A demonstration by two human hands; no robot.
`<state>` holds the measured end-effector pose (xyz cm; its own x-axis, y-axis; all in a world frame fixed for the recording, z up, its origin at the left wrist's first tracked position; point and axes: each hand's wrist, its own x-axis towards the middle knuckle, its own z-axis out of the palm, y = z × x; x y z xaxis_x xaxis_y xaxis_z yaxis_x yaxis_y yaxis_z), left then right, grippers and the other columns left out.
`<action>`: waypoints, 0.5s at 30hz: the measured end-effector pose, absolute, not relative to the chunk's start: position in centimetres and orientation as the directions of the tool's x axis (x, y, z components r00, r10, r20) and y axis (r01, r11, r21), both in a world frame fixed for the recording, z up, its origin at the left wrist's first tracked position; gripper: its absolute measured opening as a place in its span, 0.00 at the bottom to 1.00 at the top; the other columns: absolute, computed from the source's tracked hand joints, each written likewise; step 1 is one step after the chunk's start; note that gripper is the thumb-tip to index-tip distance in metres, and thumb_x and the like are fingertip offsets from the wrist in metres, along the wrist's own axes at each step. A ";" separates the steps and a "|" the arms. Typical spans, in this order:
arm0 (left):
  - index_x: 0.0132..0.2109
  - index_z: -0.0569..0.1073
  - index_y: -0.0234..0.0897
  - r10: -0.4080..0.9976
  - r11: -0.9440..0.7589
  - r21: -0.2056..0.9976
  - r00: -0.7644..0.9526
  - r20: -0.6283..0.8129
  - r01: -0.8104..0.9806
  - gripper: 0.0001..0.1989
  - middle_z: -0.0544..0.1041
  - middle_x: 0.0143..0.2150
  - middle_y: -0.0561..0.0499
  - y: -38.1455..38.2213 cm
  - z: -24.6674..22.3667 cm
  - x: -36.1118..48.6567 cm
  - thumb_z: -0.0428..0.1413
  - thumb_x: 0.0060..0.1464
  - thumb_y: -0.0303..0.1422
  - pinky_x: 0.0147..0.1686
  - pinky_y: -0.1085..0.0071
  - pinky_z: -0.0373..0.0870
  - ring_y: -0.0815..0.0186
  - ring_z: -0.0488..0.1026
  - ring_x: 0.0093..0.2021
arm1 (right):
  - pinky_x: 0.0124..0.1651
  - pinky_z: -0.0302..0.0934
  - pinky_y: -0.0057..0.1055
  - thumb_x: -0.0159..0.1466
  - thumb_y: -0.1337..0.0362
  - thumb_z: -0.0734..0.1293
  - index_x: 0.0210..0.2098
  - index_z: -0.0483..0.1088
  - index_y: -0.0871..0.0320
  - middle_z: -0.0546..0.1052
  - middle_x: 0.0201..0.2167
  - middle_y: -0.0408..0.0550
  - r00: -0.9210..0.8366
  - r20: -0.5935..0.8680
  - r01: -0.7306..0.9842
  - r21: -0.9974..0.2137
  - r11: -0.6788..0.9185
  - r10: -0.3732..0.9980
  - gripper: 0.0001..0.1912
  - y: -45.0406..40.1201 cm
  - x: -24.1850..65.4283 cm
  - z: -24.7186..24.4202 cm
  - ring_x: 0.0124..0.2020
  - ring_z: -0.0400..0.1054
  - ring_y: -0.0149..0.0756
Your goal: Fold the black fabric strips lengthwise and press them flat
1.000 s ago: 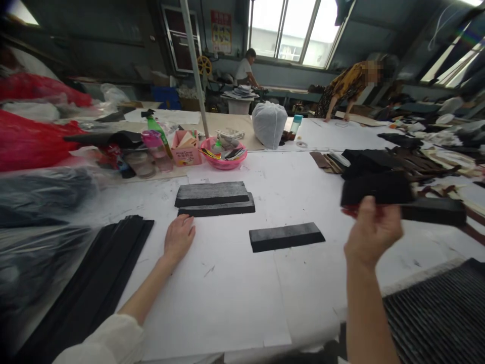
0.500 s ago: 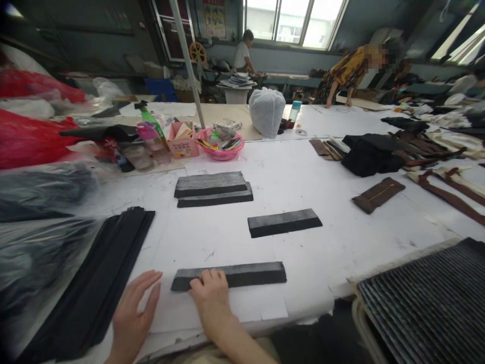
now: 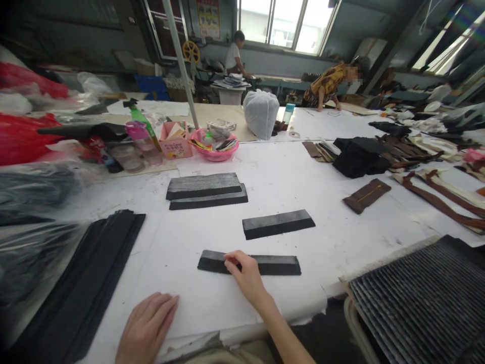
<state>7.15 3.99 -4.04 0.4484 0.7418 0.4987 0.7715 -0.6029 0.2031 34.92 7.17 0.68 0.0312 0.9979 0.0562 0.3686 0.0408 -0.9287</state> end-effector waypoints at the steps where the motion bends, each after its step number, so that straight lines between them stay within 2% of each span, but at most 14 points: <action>1: 0.46 0.73 0.36 0.743 -0.597 0.209 0.435 0.508 0.774 0.09 0.75 0.42 0.46 3.9 -3.9 7.2 0.52 0.60 0.28 0.47 0.59 0.65 0.58 0.70 0.46 | 0.39 0.62 0.28 0.62 0.69 0.65 0.37 0.72 0.56 0.75 0.31 0.42 -0.016 0.046 0.387 -0.921 0.048 0.999 0.05 7.2 34.9 0.4 0.33 0.69 0.32; 5: 0.48 0.72 0.36 0.721 -0.607 0.213 0.417 0.554 0.766 0.12 0.74 0.45 0.45 3.5 -2.7 8.3 0.54 0.58 0.25 0.49 0.60 0.66 0.57 0.69 0.50 | 0.44 0.60 0.29 0.64 0.70 0.64 0.37 0.72 0.55 0.74 0.36 0.44 -0.171 0.100 0.463 -0.870 0.170 0.980 0.06 7.0 31.9 -0.9 0.39 0.68 0.33; 8: 0.50 0.72 0.35 0.697 -0.649 0.178 0.483 0.530 0.740 0.12 0.75 0.47 0.45 3.3 -2.4 9.7 0.53 0.59 0.25 0.50 0.60 0.66 0.57 0.69 0.51 | 0.45 0.60 0.29 0.65 0.71 0.63 0.38 0.72 0.54 0.74 0.37 0.44 -0.220 0.124 0.416 -0.885 0.208 0.967 0.08 6.9 28.5 -1.7 0.40 0.68 0.32; 12: 0.49 0.72 0.33 0.722 -0.635 0.135 0.522 0.455 0.761 0.12 0.75 0.47 0.45 3.3 -3.2 10.4 0.49 0.61 0.26 0.48 0.60 0.66 0.57 0.69 0.49 | 0.43 0.62 0.29 0.63 0.70 0.64 0.35 0.73 0.55 0.75 0.34 0.43 -0.208 0.140 0.209 -0.961 0.184 0.968 0.07 7.5 25.8 -1.6 0.38 0.70 0.32; 15: 0.50 0.72 0.32 0.721 -0.634 0.110 0.533 0.443 0.765 0.13 0.75 0.48 0.44 3.5 -3.7 10.0 0.48 0.61 0.26 0.48 0.59 0.65 0.56 0.69 0.49 | 0.40 0.65 0.29 0.63 0.65 0.65 0.36 0.72 0.56 0.75 0.32 0.43 -0.053 0.053 -0.018 -0.998 0.052 0.997 0.04 8.0 27.2 -0.6 0.35 0.72 0.34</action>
